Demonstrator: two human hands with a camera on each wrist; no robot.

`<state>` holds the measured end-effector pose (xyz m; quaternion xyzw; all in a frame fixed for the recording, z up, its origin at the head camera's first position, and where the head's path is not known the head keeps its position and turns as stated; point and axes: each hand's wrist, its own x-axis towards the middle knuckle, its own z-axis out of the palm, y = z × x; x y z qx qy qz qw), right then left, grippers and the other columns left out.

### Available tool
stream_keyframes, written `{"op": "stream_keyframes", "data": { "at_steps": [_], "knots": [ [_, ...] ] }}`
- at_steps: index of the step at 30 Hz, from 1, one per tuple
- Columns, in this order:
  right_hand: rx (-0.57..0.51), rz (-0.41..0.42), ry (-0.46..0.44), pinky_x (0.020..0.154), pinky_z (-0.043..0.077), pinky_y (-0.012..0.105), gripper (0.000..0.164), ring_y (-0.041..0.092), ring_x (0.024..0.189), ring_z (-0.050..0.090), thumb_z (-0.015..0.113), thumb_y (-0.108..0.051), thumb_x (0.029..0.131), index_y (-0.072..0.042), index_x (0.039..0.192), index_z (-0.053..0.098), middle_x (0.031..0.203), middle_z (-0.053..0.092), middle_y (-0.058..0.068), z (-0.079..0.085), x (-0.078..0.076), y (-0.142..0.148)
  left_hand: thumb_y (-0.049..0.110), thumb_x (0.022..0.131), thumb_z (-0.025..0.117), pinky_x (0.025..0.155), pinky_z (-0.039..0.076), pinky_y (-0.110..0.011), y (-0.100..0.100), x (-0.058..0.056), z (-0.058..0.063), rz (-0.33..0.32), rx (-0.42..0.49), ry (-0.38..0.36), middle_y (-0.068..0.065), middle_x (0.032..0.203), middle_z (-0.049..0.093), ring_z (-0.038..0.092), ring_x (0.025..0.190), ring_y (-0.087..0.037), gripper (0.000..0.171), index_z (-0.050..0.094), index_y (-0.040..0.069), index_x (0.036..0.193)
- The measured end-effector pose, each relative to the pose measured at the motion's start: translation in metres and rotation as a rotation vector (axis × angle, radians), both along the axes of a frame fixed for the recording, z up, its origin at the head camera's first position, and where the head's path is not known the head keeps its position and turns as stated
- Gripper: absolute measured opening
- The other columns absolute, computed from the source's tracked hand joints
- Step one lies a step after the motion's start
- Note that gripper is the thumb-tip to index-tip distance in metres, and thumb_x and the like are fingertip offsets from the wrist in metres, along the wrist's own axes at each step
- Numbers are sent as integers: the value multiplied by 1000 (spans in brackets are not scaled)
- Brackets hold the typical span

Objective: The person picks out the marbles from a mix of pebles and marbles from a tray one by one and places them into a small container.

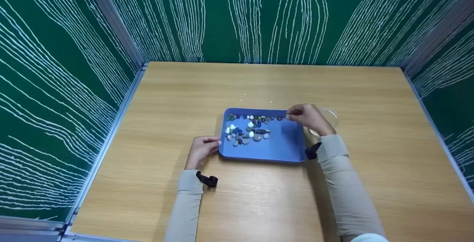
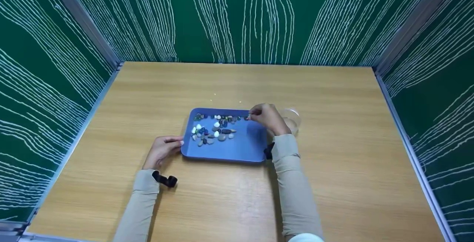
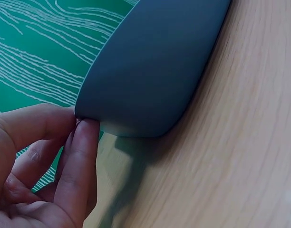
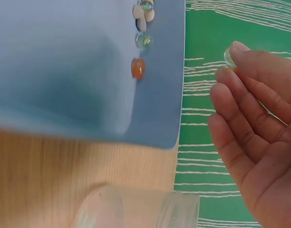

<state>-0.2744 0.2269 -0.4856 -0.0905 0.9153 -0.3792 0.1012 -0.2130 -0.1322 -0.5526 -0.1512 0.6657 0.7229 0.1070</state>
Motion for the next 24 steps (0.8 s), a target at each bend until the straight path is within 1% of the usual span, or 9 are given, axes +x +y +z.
{"op": "stream_keyframes", "data": {
  "at_steps": [4,7,10,14,18,24],
  "knots": [
    [3,-10,17,87,58,41,22,26,94,63,64,-16,92,-3,109,70,108,69,16,2,3,7,-8,81,68,79,61,-29,0,-1,0,2,-19,-5,-17,99,69,68,80,-17,24,68,-11,105],
    [6,-11,28,86,58,42,23,26,94,64,64,-17,92,-2,110,69,108,69,17,4,4,14,-8,81,68,79,61,-29,0,0,0,1,-28,-6,-15,97,69,68,80,-16,24,68,-11,105],
    [18,-21,19,86,58,41,24,26,95,64,64,-19,93,-4,111,69,108,69,16,5,5,21,-8,82,68,80,61,-30,0,0,1,0,-26,-5,-18,99,69,68,80,-16,24,68,-11,105],
    [25,-37,-3,90,57,45,25,27,97,63,62,-19,94,-5,114,68,111,68,16,5,7,30,-8,82,67,83,60,-30,-1,0,2,-5,-20,-7,-22,106,67,69,82,-17,24,67,-11,106],
    [16,-49,-10,92,56,47,25,28,99,62,61,-19,95,-6,115,67,113,67,16,6,10,39,-8,82,67,84,60,-30,-1,-1,2,-6,-22,-17,-23,109,66,69,85,-18,24,67,-9,106],
    [5,-71,-19,93,55,46,27,28,102,62,60,-21,95,-4,115,66,114,67,17,8,14,53,-8,82,67,84,60,-31,-1,-1,2,-10,-12,-29,-23,109,67,69,85,-18,25,67,-9,107]
  ]
}}
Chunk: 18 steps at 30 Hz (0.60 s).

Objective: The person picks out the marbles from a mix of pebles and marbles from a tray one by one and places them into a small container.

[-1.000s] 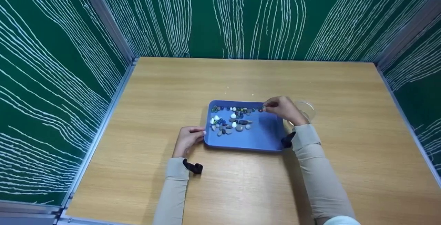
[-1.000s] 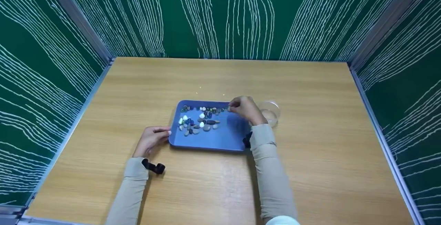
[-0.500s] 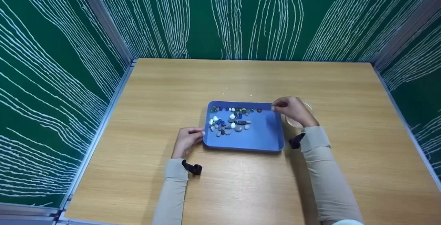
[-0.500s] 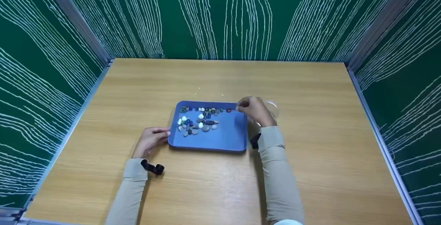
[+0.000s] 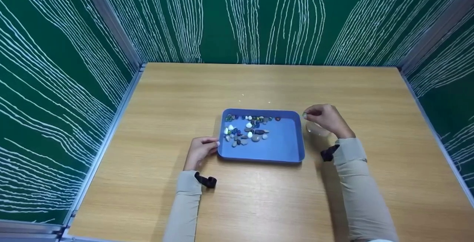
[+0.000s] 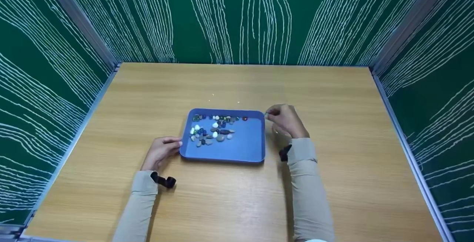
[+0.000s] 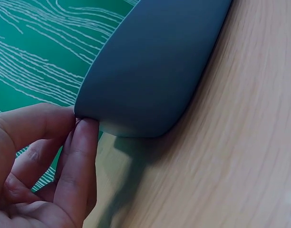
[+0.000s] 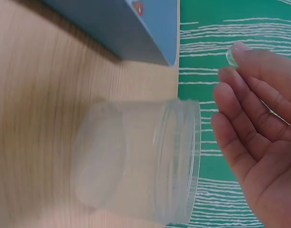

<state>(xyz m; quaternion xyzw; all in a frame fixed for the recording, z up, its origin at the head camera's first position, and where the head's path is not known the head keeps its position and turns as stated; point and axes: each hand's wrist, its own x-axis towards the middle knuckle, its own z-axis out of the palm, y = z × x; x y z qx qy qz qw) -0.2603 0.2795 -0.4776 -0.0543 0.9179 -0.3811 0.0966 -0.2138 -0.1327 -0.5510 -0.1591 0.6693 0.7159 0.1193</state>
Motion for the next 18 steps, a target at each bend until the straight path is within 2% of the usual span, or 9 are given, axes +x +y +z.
{"op": "stream_keyframes", "data": {
  "at_steps": [4,9,18],
  "knots": [
    [6,-12,11,91,56,42,28,28,102,62,60,-23,95,-4,115,67,114,67,17,-1,2,7,-8,82,67,82,61,-29,0,0,-2,5,11,8,-21,105,68,69,82,-17,25,67,-10,106],
    [12,-15,53,83,56,27,27,28,102,63,62,-21,94,-3,113,68,113,68,18,-5,2,16,-9,81,67,77,61,-27,0,0,-4,16,23,41,-21,99,71,68,78,-14,24,67,-13,105],
    [5,-35,1,79,52,15,30,29,108,60,60,-19,95,-4,121,65,121,64,19,-3,5,27,-10,81,67,79,61,-29,0,0,-4,23,23,38,-20,98,71,69,78,-16,25,67,-13,105]
  ]
}}
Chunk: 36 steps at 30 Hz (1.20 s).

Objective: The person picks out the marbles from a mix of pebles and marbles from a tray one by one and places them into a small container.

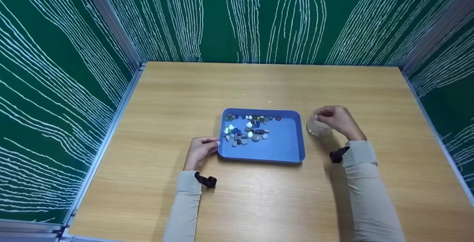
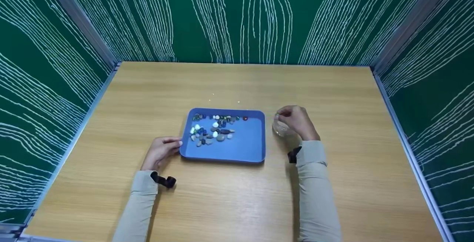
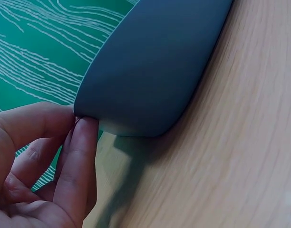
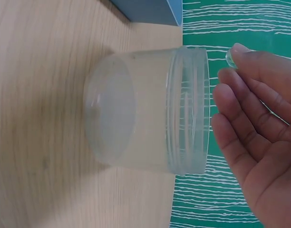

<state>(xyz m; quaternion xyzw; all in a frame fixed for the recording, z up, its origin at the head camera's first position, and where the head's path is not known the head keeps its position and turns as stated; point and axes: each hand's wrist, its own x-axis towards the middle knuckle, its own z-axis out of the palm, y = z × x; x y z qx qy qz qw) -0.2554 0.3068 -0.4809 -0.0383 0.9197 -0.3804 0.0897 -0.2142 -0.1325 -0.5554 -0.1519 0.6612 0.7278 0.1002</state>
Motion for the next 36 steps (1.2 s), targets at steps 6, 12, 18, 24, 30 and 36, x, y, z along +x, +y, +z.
{"op": "stream_keyframes", "data": {
  "at_steps": [6,12,18,24,30,36],
  "knots": [
    [16,-14,-15,86,55,26,32,28,107,60,59,-23,96,-4,121,64,122,64,19,0,1,1,-10,80,68,78,61,-28,0,0,0,8,7,-8,-18,97,71,68,77,-14,24,68,-12,104],
    [14,-17,-21,87,55,27,33,29,107,60,59,-23,96,-3,121,64,121,63,19,-2,2,3,-10,80,68,78,61,-27,0,0,1,13,15,-24,-17,98,71,68,78,-14,25,68,-11,105],
    [16,-16,2,88,56,31,30,31,108,61,59,-19,96,-2,119,64,123,63,20,-4,3,4,-9,80,68,77,61,-26,0,1,3,9,3,-27,-15,96,70,68,78,-15,25,68,-11,105],
    [12,-26,20,92,55,41,31,31,109,61,60,-21,95,-3,120,64,124,62,20,-5,4,4,-9,80,68,76,61,-26,1,2,3,16,12,-36,-11,90,68,67,76,-14,24,67,-12,104],
    [6,-32,3,97,52,48,33,33,111,59,59,-21,96,0,122,63,127,60,22,-5,5,5,-9,80,68,76,61,-27,1,2,4,21,22,-42,-12,90,69,68,77,-15,24,67,-12,103],
    [11,-31,-1,98,52,50,33,35,113,58,58,-18,96,2,123,61,128,59,23,-3,6,5,-10,80,68,77,61,-27,1,1,3,18,19,-37,-12,90,69,68,77,-15,24,67,-12,103]
  ]
}}
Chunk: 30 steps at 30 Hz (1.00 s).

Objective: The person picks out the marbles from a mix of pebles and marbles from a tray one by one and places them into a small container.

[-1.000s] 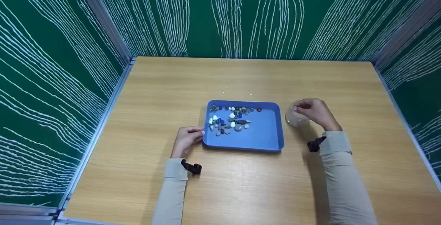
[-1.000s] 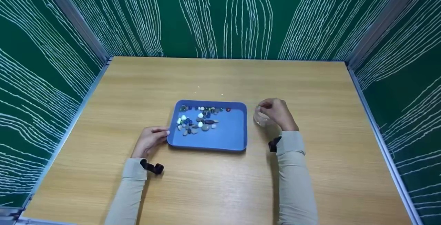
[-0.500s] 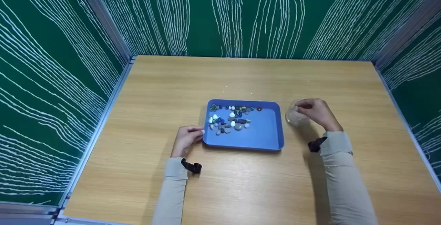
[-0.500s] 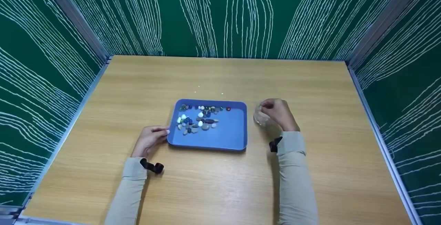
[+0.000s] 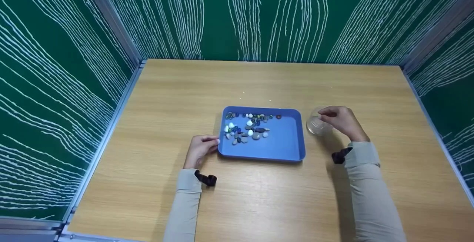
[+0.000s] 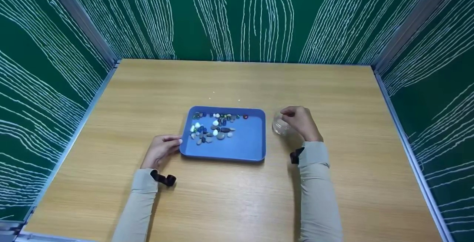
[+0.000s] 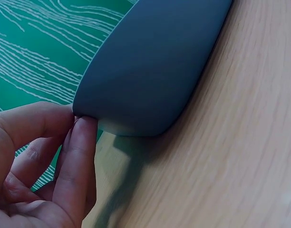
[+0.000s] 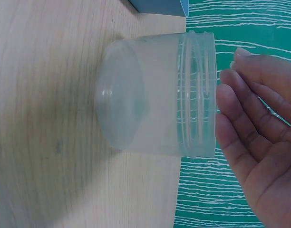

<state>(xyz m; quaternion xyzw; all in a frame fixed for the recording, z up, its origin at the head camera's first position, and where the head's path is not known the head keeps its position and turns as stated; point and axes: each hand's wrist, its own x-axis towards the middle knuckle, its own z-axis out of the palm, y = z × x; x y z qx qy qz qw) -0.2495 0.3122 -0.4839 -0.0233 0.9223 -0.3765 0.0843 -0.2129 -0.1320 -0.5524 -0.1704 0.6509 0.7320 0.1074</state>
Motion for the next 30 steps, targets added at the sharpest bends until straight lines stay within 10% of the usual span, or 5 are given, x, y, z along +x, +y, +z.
{"op": "stream_keyframes", "data": {
  "at_steps": [8,30],
  "knots": [
    [9,-4,7,92,56,39,31,33,110,59,58,-17,96,0,121,63,127,60,22,-1,-1,0,-10,79,69,79,61,-28,-1,0,0,1,10,-8,-16,96,70,68,78,-15,24,68,-11,103],
    [-19,10,-26,100,50,52,33,35,113,58,57,-18,97,-3,126,61,130,58,21,1,-5,-9,-12,79,67,81,61,-30,-2,-1,-4,2,36,19,-21,98,70,69,80,-18,25,67,-13,104]
  ]
}}
